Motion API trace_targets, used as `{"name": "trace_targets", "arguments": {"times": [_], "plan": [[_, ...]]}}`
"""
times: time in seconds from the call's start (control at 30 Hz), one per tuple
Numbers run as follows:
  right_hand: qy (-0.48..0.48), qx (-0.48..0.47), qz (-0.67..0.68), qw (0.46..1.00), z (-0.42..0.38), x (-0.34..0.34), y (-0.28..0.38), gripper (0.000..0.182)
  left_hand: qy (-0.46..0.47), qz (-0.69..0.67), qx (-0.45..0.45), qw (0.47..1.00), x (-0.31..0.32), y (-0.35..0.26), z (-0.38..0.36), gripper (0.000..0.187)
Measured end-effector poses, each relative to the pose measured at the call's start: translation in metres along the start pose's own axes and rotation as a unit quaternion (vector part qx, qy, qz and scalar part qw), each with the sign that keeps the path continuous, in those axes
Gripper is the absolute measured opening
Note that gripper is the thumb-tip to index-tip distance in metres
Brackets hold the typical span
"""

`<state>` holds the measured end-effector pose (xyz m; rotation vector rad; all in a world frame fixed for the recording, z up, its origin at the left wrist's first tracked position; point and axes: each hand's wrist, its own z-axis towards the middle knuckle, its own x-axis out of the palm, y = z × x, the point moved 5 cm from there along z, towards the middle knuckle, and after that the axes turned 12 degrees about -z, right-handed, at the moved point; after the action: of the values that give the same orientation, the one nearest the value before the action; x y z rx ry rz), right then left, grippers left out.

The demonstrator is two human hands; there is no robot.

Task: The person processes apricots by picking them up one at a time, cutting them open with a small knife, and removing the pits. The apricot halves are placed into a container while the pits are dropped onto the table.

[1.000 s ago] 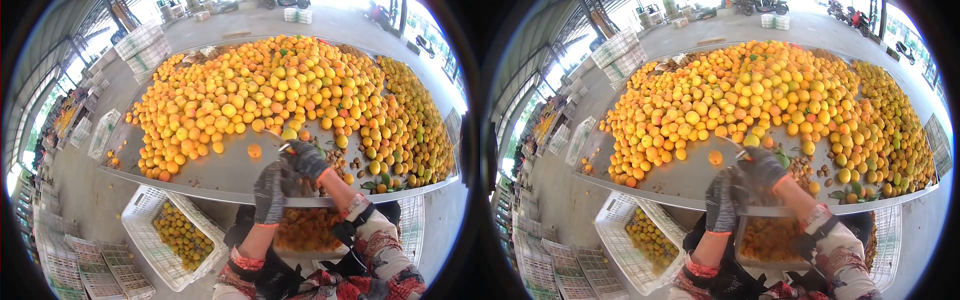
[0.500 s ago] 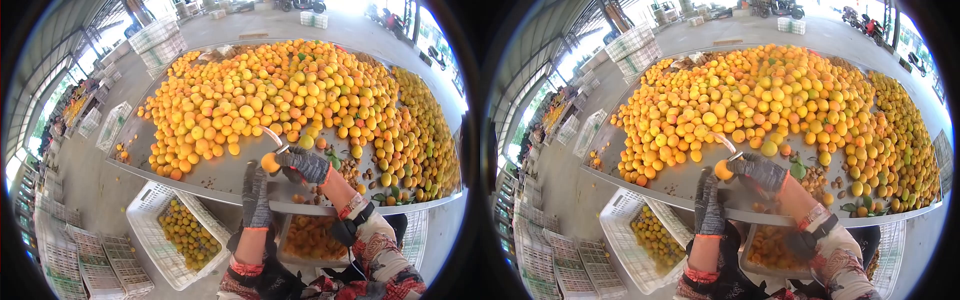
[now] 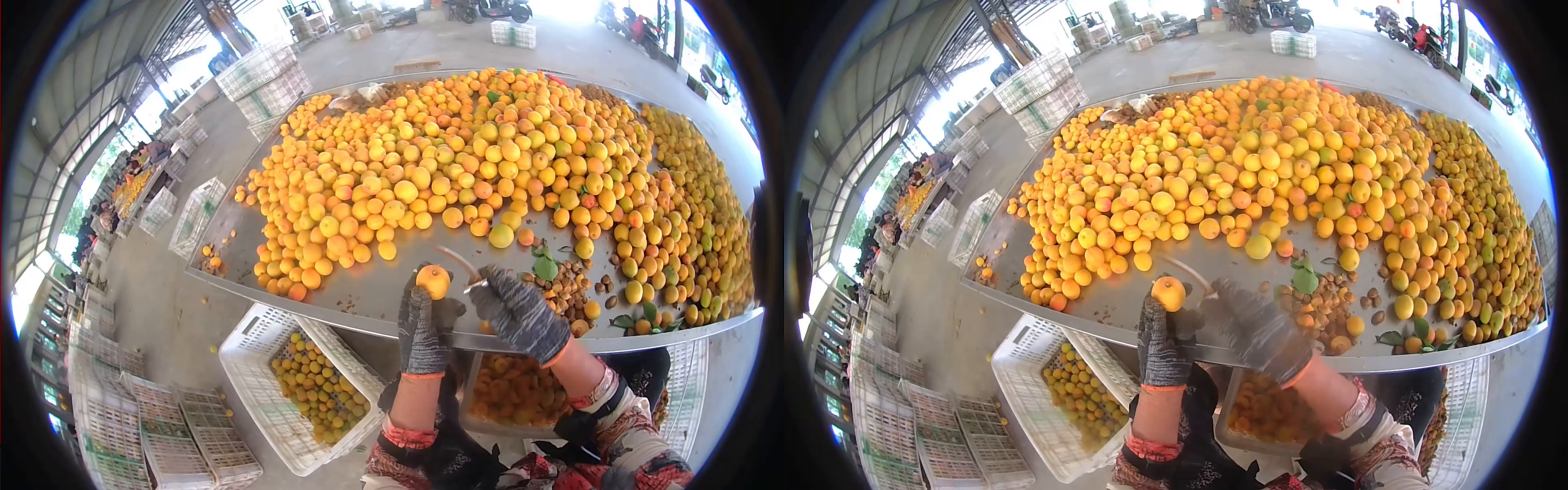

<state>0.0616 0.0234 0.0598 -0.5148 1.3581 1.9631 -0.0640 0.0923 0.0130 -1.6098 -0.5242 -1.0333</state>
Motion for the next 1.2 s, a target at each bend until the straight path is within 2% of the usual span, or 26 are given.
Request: {"name": "trace_targets", "arguments": {"times": [0.07, 0.1, 0.17, 0.23, 0.3, 0.33, 0.37, 0.4, 0.47, 0.53, 0.57, 0.6, 0.63, 0.7, 0.73, 0.77, 0.8, 0.83, 0.9, 0.93, 1.03, 1.1, 1.13, 1.17, 1.2], "plan": [[-0.038, 0.016, 0.015, 0.999, -0.003, 0.000, 0.014, 0.026, -0.011, -0.001, -0.012, 1.000, 0.000, 0.001, 0.000, 0.050], [-0.039, 0.053, -0.042, 0.997, 0.000, -0.002, 0.024, 0.029, 0.002, 0.004, -0.019, 1.000, 0.001, 0.001, -0.001, 0.050], [-0.049, 0.044, -0.070, 0.995, -0.003, 0.003, 0.022, 0.030, 0.014, 0.009, -0.027, 1.000, 0.002, 0.002, -0.001, 0.049], [-0.057, 0.034, -0.099, 0.993, -0.004, 0.005, 0.024, 0.031, -0.019, 0.003, -0.030, 0.999, -0.002, 0.005, -0.001, 0.048], [-0.107, -0.081, -0.170, 0.976, -0.006, 0.002, 0.039, 0.032, -0.017, 0.026, -0.005, 0.999, 0.005, 0.004, -0.003, 0.047], [-0.108, -0.081, -0.172, 0.976, -0.006, 0.000, 0.040, 0.032, -0.015, 0.049, 0.020, 0.998, 0.009, 0.001, -0.004, 0.045], [-0.067, -0.006, -0.044, 0.997, -0.003, 0.001, 0.034, 0.033, -0.015, 0.048, 0.020, 0.999, 0.011, 0.001, -0.005, 0.045], [-0.025, 0.070, 0.085, 0.994, -0.003, 0.004, 0.027, 0.033, -0.018, 0.063, 0.021, 0.998, 0.011, 0.000, -0.006, 0.043], [0.001, 0.067, 0.076, 0.995, -0.005, 0.000, 0.025, 0.032, -0.022, 0.078, 0.022, 0.996, 0.011, 0.000, -0.008, 0.042], [0.027, 0.063, 0.066, 0.995, -0.007, -0.003, 0.011, 0.032, 0.011, 0.083, 0.006, 0.996, 0.011, 0.000, -0.009, 0.041], [-0.011, -0.074, -0.031, 0.997, -0.009, -0.005, 0.007, 0.031, 0.012, 0.082, 0.005, 0.997, 0.010, -0.002, -0.010, 0.041], [-0.048, -0.209, -0.126, 0.969, -0.013, -0.006, 0.010, 0.031, 0.032, 0.102, -0.025, 0.994, 0.012, -0.003, -0.011, 0.041], [-0.049, -0.210, -0.127, 0.968, -0.011, -0.011, 0.011, 0.031, 0.052, 0.122, -0.054, 0.990, 0.014, -0.002, -0.012, 0.041], [-0.028, -0.294, -0.312, 0.903, -0.013, -0.013, 0.024, 0.033, 0.039, 0.127, -0.064, 0.989, 0.017, -0.001, -0.014, 0.041], [-0.029, -0.293, -0.313, 0.903, -0.013, -0.012, 0.031, 0.033, 0.025, 0.132, -0.076, 0.988, 0.017, 0.000, -0.014, 0.041], [-0.030, -0.179, -0.205, 0.962, -0.007, -0.012, 0.032, 0.033, 0.027, 0.132, -0.076, 0.988, 0.020, 0.005, -0.014, 0.041], [-0.031, -0.060, -0.091, 0.994, -0.006, -0.009, 0.027, 0.033, 0.005, 0.109, -0.061, 0.992, 0.022, 0.009, -0.013, 0.042], [-0.031, -0.059, -0.092, 0.994, -0.008, -0.003, 0.030, 0.033, -0.017, 0.084, -0.045, 0.995, 0.021, 0.011, -0.013, 0.042], [-0.037, 0.087, 0.000, 0.996, -0.015, 0.010, 0.015, 0.034, -0.003, 0.048, -0.072, 0.996, 0.021, 0.014, -0.011, 0.043], [-0.038, 0.090, 0.000, 0.995, -0.018, 0.016, 0.010, 0.034, 0.011, 0.012, -0.103, 0.995, 0.022, 0.018, -0.011, 0.043], [-0.079, 0.058, -0.025, 0.995, -0.023, 0.014, 0.003, 0.034, -0.017, 0.024, -0.096, 0.995, 0.017, 0.019, -0.008, 0.042], [-0.025, 0.097, 0.246, 0.964, -0.022, 0.010, 0.000, 0.037, 0.001, 0.072, -0.111, 0.991, 0.015, 0.010, -0.008, 0.041], [-0.025, 0.096, 0.245, 0.964, -0.023, 0.007, -0.008, 0.037, 0.019, 0.120, -0.126, 0.985, 0.015, 0.008, -0.009, 0.040], [0.008, 0.041, 0.217, 0.975, -0.024, 0.006, -0.014, 0.039, 0.018, 0.119, -0.125, 0.985, 0.016, 0.008, -0.008, 0.040], [0.043, -0.013, 0.188, 0.981, -0.024, 0.007, -0.015, 0.040, 0.018, 0.151, -0.087, 0.985, 0.018, 0.004, -0.007, 0.039]]}}
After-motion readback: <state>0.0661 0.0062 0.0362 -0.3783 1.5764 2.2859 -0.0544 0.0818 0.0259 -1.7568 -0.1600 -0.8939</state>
